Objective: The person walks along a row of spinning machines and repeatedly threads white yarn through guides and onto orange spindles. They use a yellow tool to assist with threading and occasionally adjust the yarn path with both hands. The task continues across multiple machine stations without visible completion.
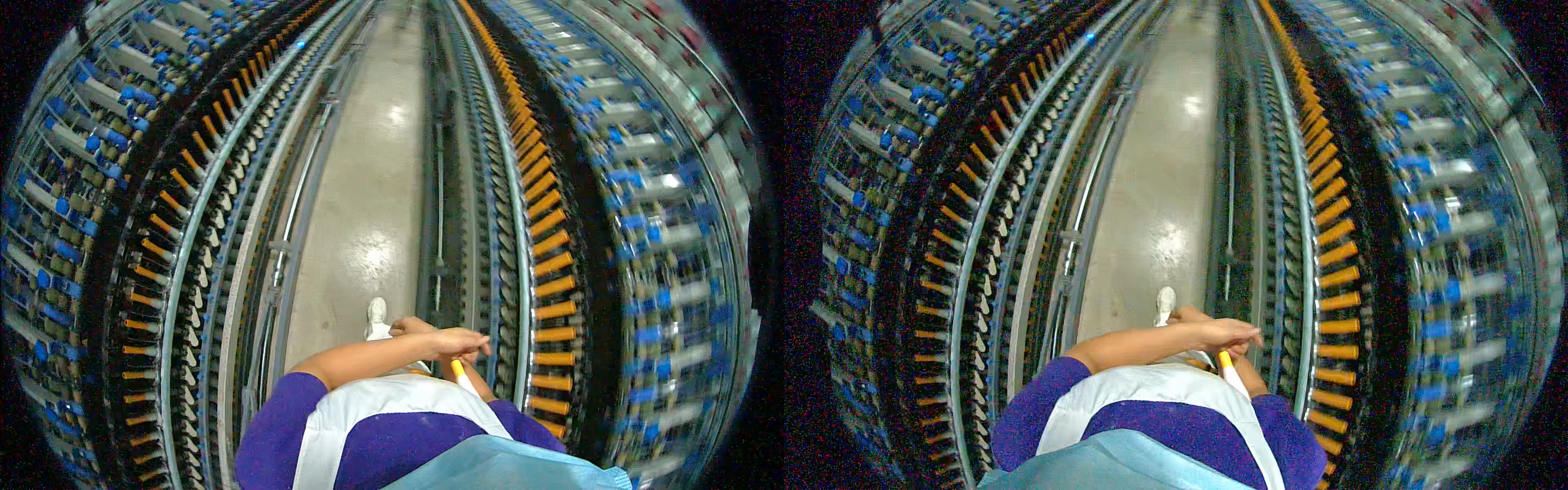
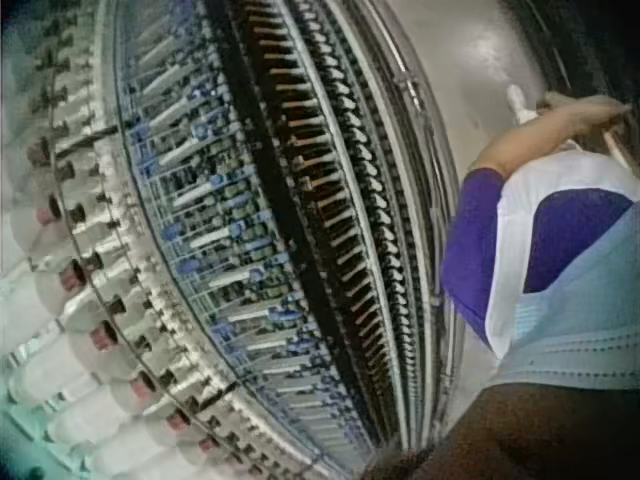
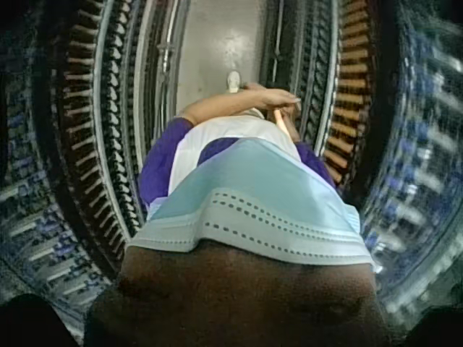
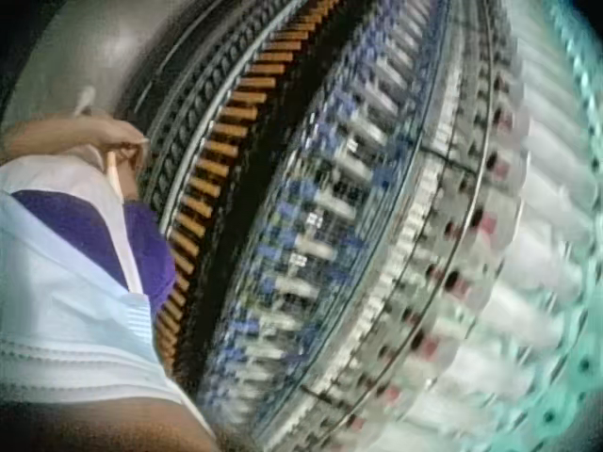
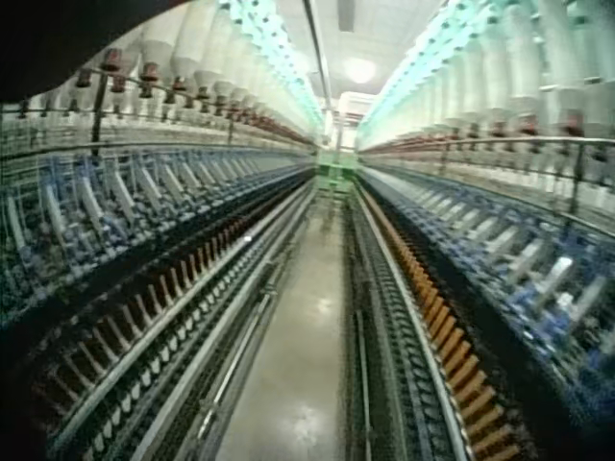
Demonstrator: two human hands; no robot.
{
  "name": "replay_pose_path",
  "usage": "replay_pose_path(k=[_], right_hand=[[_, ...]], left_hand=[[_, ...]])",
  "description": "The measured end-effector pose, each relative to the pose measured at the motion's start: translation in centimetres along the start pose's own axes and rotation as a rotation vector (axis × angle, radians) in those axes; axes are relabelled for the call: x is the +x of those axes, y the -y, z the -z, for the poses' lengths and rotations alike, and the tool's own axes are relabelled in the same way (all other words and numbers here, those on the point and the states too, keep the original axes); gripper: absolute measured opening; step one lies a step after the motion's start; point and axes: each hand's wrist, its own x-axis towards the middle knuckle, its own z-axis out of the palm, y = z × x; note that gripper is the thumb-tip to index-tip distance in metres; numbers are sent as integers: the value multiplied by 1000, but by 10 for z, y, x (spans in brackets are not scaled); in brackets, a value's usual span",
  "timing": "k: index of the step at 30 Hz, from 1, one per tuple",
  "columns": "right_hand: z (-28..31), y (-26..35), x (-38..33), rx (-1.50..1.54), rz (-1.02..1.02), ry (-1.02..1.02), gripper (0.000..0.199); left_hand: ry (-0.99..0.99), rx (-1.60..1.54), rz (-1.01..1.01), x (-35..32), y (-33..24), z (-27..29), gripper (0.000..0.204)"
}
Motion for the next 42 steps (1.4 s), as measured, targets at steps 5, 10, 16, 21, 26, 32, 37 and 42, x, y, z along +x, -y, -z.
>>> replay_pose_path(k=[5, 10, 16, 21, 26, 32, 37, 42], right_hand=[[146, 21, 105, -204, 61, -135, 40], [293, 60, 273, -295, 333, -190, 33], [416, 108, 413, -6, 397, 2, 27], [560, 74, 465, -55, 317, -11, 31], [688, 18, 515, 393, -29, -929, 40], [815, 52, 646, 505, 65, -450, 32], [928, 134, 738, 241, 321, -133, 21], [986, 210, 797, 169, 493, -84, 17]], left_hand=[[-320, -105, -71, -51, -122, 95, 41], [-606, 290, -367, -95, -241, 135, 34], [-437, 537, -923, -84, -407, 263, 46], [-1155, 181, -789, -111, -547, 507, 34], [-1469, 513, -192, -171, -600, 717, 45], [-1503, -426, -636, -198, -674, 838, 36], [-1532, -850, -1134, -221, -726, 868, 44], [-1794, -888, -1235, -251, -759, 920, 47]])
